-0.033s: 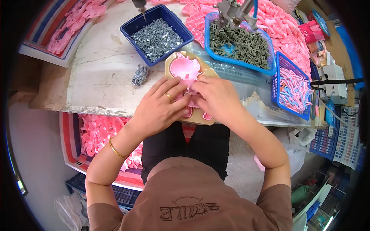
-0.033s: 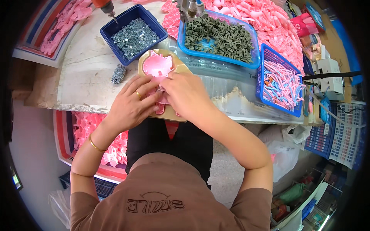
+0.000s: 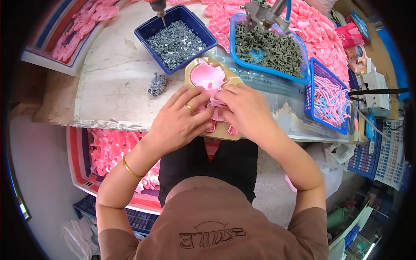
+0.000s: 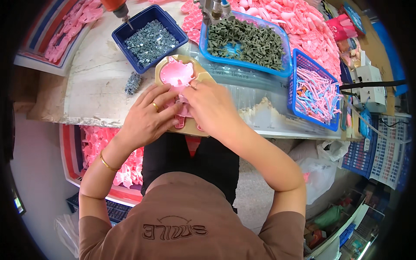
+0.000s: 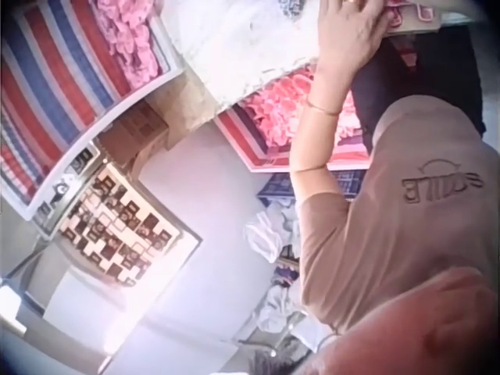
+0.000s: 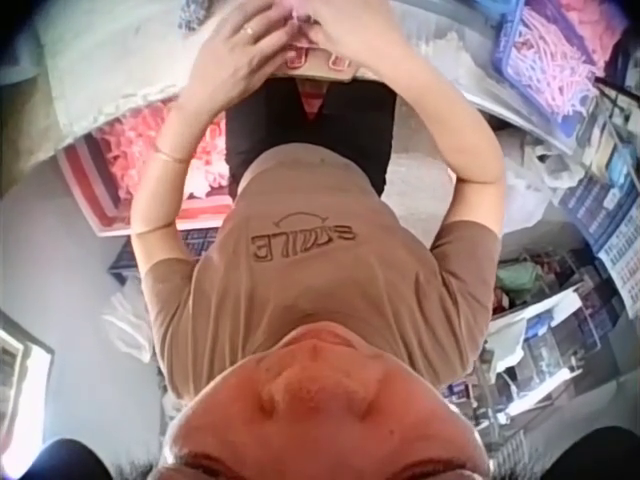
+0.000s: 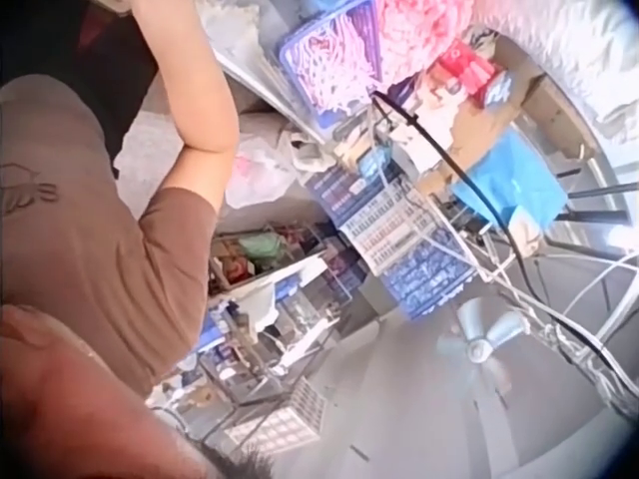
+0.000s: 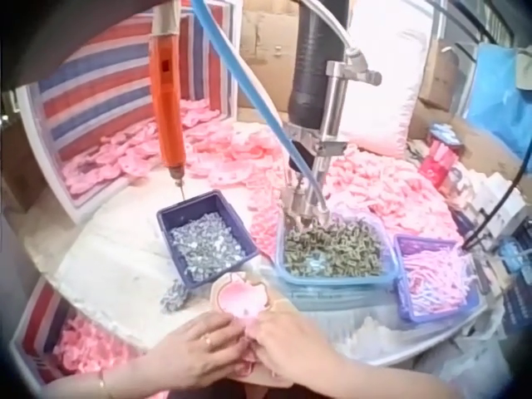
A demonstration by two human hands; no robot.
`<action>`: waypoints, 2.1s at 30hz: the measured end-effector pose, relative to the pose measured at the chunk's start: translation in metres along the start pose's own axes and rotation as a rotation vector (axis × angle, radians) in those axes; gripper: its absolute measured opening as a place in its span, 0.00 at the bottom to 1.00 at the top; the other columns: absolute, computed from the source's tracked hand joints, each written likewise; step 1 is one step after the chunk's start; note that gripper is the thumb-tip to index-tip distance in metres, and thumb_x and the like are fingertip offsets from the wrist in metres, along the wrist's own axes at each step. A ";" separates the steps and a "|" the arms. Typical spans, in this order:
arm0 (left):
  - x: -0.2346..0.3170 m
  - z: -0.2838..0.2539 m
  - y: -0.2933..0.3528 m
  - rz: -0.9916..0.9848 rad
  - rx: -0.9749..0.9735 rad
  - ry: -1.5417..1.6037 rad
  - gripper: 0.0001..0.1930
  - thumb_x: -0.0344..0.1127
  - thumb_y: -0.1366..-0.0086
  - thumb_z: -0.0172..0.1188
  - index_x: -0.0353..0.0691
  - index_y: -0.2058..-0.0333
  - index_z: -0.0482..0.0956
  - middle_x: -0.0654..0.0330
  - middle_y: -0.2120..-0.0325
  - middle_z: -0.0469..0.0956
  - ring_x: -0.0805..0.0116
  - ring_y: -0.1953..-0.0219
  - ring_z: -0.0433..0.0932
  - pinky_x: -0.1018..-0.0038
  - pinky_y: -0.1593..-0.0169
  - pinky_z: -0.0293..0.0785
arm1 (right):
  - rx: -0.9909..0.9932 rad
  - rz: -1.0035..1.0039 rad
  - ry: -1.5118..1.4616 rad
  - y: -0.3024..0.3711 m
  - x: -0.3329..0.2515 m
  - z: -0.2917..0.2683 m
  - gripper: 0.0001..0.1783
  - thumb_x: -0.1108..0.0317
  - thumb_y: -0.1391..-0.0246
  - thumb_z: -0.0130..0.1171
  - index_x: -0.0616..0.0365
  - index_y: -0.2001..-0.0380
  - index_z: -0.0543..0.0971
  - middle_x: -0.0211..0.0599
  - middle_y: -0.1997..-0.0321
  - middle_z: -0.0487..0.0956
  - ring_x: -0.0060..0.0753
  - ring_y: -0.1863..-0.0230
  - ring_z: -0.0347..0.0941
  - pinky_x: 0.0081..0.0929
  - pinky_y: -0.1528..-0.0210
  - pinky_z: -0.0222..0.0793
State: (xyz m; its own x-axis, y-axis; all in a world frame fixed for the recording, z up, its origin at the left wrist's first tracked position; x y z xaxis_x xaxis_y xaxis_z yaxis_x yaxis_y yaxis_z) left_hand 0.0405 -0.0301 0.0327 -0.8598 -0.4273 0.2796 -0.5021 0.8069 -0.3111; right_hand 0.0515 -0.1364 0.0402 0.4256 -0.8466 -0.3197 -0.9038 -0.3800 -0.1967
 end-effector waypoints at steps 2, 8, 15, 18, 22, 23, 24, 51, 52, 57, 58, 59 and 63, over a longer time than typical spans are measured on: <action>-0.001 -0.002 0.000 -0.020 0.012 0.019 0.17 0.41 0.41 0.64 0.44 0.54 0.79 0.58 0.46 0.73 0.55 0.39 0.67 0.56 0.34 0.62 | 0.131 -0.028 0.013 0.011 -0.005 -0.016 0.08 0.65 0.56 0.66 0.54 0.70 0.82 0.36 0.70 0.76 0.43 0.65 0.75 0.39 0.65 0.72; 0.000 -0.001 -0.004 -0.014 0.030 -0.009 0.16 0.43 0.42 0.64 0.42 0.57 0.78 0.58 0.51 0.74 0.56 0.41 0.68 0.57 0.34 0.61 | 0.066 0.196 -0.023 0.029 0.018 -0.013 0.07 0.65 0.53 0.66 0.56 0.73 0.80 0.34 0.72 0.73 0.40 0.66 0.75 0.38 0.65 0.72; 0.003 0.001 -0.002 -0.036 0.024 -0.003 0.17 0.43 0.41 0.64 0.42 0.57 0.78 0.57 0.50 0.74 0.56 0.40 0.67 0.55 0.34 0.60 | 0.178 0.128 0.025 0.035 0.012 -0.018 0.06 0.67 0.54 0.66 0.55 0.74 0.79 0.33 0.71 0.75 0.37 0.64 0.75 0.34 0.65 0.74; 0.002 0.003 -0.003 -0.049 0.019 -0.010 0.17 0.43 0.41 0.64 0.42 0.56 0.78 0.57 0.50 0.74 0.55 0.40 0.67 0.55 0.33 0.59 | 0.207 0.108 0.027 0.035 0.014 -0.020 0.06 0.67 0.54 0.67 0.54 0.73 0.80 0.31 0.71 0.74 0.36 0.66 0.75 0.33 0.67 0.73; 0.001 0.004 -0.004 -0.056 0.021 0.001 0.17 0.43 0.41 0.64 0.42 0.55 0.78 0.57 0.49 0.73 0.55 0.39 0.66 0.53 0.33 0.58 | 0.221 0.097 -0.014 0.036 0.017 -0.018 0.06 0.67 0.53 0.67 0.54 0.71 0.81 0.32 0.71 0.76 0.38 0.66 0.76 0.34 0.66 0.73; 0.001 0.003 -0.004 -0.060 0.025 0.007 0.17 0.43 0.41 0.64 0.42 0.56 0.78 0.56 0.49 0.73 0.55 0.39 0.66 0.53 0.33 0.58 | 0.221 0.097 -0.014 0.035 0.018 -0.020 0.06 0.67 0.53 0.67 0.54 0.71 0.81 0.32 0.71 0.76 0.38 0.66 0.76 0.34 0.66 0.73; 0.000 0.003 -0.004 -0.061 0.026 0.007 0.17 0.43 0.41 0.64 0.42 0.56 0.78 0.56 0.49 0.73 0.55 0.39 0.66 0.53 0.33 0.58 | 0.131 0.147 -0.053 0.032 0.025 -0.015 0.06 0.66 0.53 0.66 0.54 0.71 0.81 0.34 0.72 0.76 0.39 0.66 0.76 0.36 0.66 0.72; -0.143 -0.003 -0.068 -0.270 -0.101 -0.428 0.04 0.32 0.47 0.63 0.50 0.71 0.82 0.65 0.72 0.82 0.65 0.59 0.77 0.67 0.58 0.65 | 0.365 0.120 -0.677 -0.202 -0.052 -0.115 0.26 0.68 0.46 0.67 0.65 0.48 0.70 0.40 0.61 0.79 0.28 0.60 0.78 0.23 0.57 0.73; -0.145 -0.002 -0.064 -0.282 -0.101 -0.434 0.04 0.32 0.47 0.63 0.50 0.71 0.82 0.65 0.72 0.82 0.65 0.59 0.77 0.67 0.58 0.65 | 0.360 0.124 -0.682 -0.199 -0.047 -0.114 0.23 0.70 0.47 0.68 0.66 0.51 0.71 0.37 0.62 0.79 0.23 0.62 0.77 0.20 0.59 0.73; -0.138 -0.014 -0.066 -0.240 0.108 -0.424 0.04 0.31 0.47 0.61 0.44 0.70 0.79 0.60 0.77 0.81 0.61 0.65 0.79 0.64 0.62 0.71 | 0.409 0.058 -0.598 -0.173 0.020 -0.112 0.25 0.58 0.49 0.70 0.61 0.52 0.76 0.33 0.59 0.79 0.23 0.55 0.75 0.26 0.49 0.69; -0.139 -0.012 -0.067 -0.254 0.098 -0.395 0.03 0.31 0.47 0.61 0.45 0.72 0.81 0.60 0.75 0.83 0.61 0.64 0.81 0.65 0.60 0.73 | 0.407 0.052 -0.601 -0.171 0.019 -0.113 0.25 0.58 0.49 0.70 0.61 0.52 0.76 0.33 0.59 0.79 0.23 0.55 0.75 0.26 0.49 0.69; -0.141 -0.010 -0.067 -0.246 0.066 -0.340 0.03 0.31 0.46 0.60 0.43 0.72 0.81 0.57 0.74 0.83 0.58 0.66 0.83 0.64 0.62 0.77 | 0.407 0.064 -0.595 -0.167 0.019 -0.113 0.27 0.58 0.49 0.71 0.61 0.51 0.75 0.33 0.58 0.79 0.23 0.54 0.74 0.26 0.48 0.69; -0.139 -0.012 -0.067 -0.250 0.095 -0.300 0.04 0.31 0.45 0.59 0.41 0.71 0.80 0.54 0.74 0.83 0.55 0.68 0.84 0.61 0.64 0.78 | 0.399 0.058 -0.650 -0.158 0.024 -0.112 0.28 0.59 0.50 0.72 0.62 0.50 0.74 0.34 0.56 0.79 0.23 0.55 0.75 0.27 0.48 0.69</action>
State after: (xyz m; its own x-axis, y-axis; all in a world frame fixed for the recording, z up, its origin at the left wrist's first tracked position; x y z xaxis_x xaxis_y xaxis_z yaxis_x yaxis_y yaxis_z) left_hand 0.1950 -0.0198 0.0257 -0.6918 -0.7172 0.0841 -0.6936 0.6276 -0.3536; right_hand 0.1993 -0.1389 0.1676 0.4304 -0.4247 -0.7965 -0.8932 -0.0733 -0.4436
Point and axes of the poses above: each hand's wrist, its own y-axis away from the middle knuckle, its own z-axis out of the palm, x = y × z, the point moved 9 cm from there along -y, towards the middle knuckle
